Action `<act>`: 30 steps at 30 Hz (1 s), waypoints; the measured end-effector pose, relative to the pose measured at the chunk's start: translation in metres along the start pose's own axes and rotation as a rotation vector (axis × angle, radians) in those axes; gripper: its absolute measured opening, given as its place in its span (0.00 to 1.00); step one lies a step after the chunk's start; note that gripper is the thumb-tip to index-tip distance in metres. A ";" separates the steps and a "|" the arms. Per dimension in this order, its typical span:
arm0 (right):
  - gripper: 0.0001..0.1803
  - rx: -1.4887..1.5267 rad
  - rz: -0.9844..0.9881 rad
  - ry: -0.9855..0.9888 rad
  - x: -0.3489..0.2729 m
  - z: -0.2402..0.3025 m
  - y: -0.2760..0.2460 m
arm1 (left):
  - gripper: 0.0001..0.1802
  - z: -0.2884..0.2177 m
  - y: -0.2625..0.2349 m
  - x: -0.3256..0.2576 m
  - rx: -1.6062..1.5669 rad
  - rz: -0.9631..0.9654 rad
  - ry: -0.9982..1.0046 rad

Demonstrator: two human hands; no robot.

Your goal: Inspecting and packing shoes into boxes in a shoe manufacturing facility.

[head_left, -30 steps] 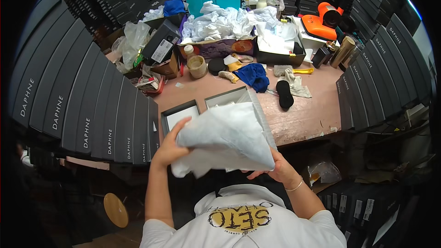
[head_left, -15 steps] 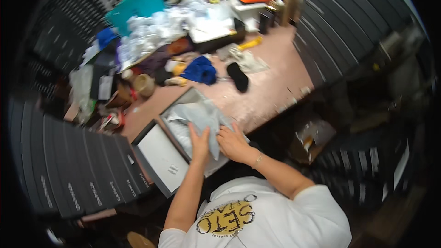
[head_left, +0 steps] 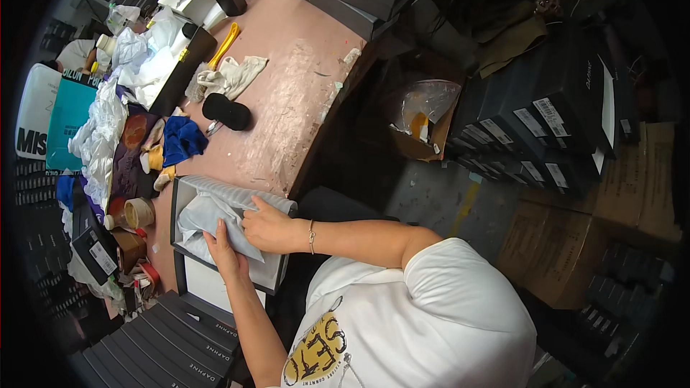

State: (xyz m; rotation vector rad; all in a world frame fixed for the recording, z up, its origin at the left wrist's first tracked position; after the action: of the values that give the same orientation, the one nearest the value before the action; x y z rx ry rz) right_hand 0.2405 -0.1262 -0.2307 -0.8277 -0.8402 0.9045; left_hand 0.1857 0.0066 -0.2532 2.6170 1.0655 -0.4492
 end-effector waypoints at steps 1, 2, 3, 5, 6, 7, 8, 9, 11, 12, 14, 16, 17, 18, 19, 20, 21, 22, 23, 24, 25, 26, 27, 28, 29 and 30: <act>0.07 0.056 -0.037 -0.014 0.000 -0.001 -0.006 | 0.31 0.001 -0.001 0.003 0.007 -0.009 -0.019; 0.07 0.114 -0.075 -0.028 -0.002 -0.003 -0.013 | 0.29 0.001 -0.003 0.007 0.016 -0.017 -0.038; 0.07 0.173 -0.115 -0.041 -0.005 -0.004 -0.022 | 0.30 0.005 -0.011 0.015 0.009 -0.037 -0.058; 0.07 0.408 -0.397 0.058 -0.016 -0.018 -0.059 | 0.32 0.017 -0.027 0.028 -0.020 -0.082 -0.099; 0.07 0.526 -0.535 0.107 -0.027 -0.029 -0.074 | 0.32 0.021 -0.025 0.028 -0.071 -0.071 -0.085; 0.07 0.548 -0.512 0.222 -0.038 -0.045 -0.074 | 0.33 0.020 -0.012 0.022 -0.129 -0.066 -0.067; 0.08 0.567 -0.489 0.326 -0.049 -0.064 -0.072 | 0.33 0.018 0.001 0.018 -0.190 -0.064 -0.037; 0.08 0.586 -0.347 0.458 -0.059 -0.082 -0.066 | 0.35 0.031 0.002 0.021 -0.247 -0.111 0.049; 0.10 0.464 0.111 0.547 -0.081 -0.110 -0.033 | 0.35 0.034 0.023 0.015 -0.361 -0.218 0.097; 0.11 0.573 0.108 0.461 -0.086 -0.106 -0.016 | 0.36 0.033 0.026 0.016 -0.368 -0.188 0.066; 0.12 0.664 0.061 0.386 -0.071 -0.088 -0.003 | 0.39 0.039 0.016 0.014 -0.269 -0.209 0.079; 0.12 0.580 0.046 0.502 -0.049 -0.097 0.023 | 0.41 0.020 0.011 -0.007 -0.099 -0.248 0.225; 0.13 0.606 -0.021 0.487 -0.036 -0.096 0.022 | 0.41 -0.008 0.016 -0.039 -0.033 -0.229 0.331; 0.14 0.636 -0.099 0.489 -0.024 -0.095 0.020 | 0.42 -0.024 0.016 -0.061 0.047 -0.194 0.428; 0.16 0.809 -0.164 0.564 -0.011 -0.088 0.013 | 0.40 -0.026 -0.006 -0.078 0.119 -0.264 0.504; 0.20 0.878 -0.336 0.486 0.003 -0.067 -0.013 | 0.38 -0.027 -0.031 -0.095 0.188 -0.338 0.573; 0.22 0.913 -0.343 0.374 0.016 -0.047 -0.028 | 0.35 -0.021 -0.058 -0.107 0.233 -0.442 0.533; 0.24 0.947 -0.344 0.262 0.027 -0.028 -0.040 | 0.31 0.001 -0.090 -0.110 0.271 -0.554 0.448; 0.25 0.830 -0.165 0.065 0.034 -0.006 -0.047 | 0.29 0.031 -0.108 -0.104 0.283 -0.487 0.220; 0.27 0.699 -0.005 -0.127 0.035 0.012 -0.054 | 0.27 0.056 -0.118 -0.097 0.289 -0.400 0.000; 0.28 0.558 0.148 -0.315 0.034 0.029 -0.054 | 0.25 0.063 -0.119 -0.094 0.502 -0.392 0.044; 0.24 0.581 0.272 -0.440 0.026 0.046 -0.051 | 0.23 0.064 -0.112 -0.094 0.711 -0.381 0.078; 0.22 0.535 0.307 -0.530 0.026 0.055 -0.059 | 0.21 0.060 -0.111 -0.092 0.732 -0.431 0.140; 0.20 0.489 0.348 -0.618 0.024 0.063 -0.071 | 0.20 0.061 -0.114 -0.091 0.766 -0.431 0.129; 0.18 0.712 0.276 -0.302 0.034 0.043 -0.082 | 0.20 0.063 -0.119 -0.089 0.792 -0.433 0.124; 0.16 0.912 0.198 0.024 0.040 0.014 -0.093 | 0.19 0.064 -0.124 -0.087 0.818 -0.436 0.118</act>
State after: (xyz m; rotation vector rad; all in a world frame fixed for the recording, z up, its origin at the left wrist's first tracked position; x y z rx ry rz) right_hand 0.2726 -0.1219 -0.1333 -0.1165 -0.2500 1.2961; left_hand 0.0269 0.0137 -0.2948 3.0874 1.8107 -1.0178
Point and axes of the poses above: each hand's wrist, its own x-axis towards the middle knuckle, its own y-axis out of the palm, z = x × y, the point moved 5 cm from there along x, towards the middle knuckle, and after that the axes turned 1 degree about z, right-handed, at the moved point
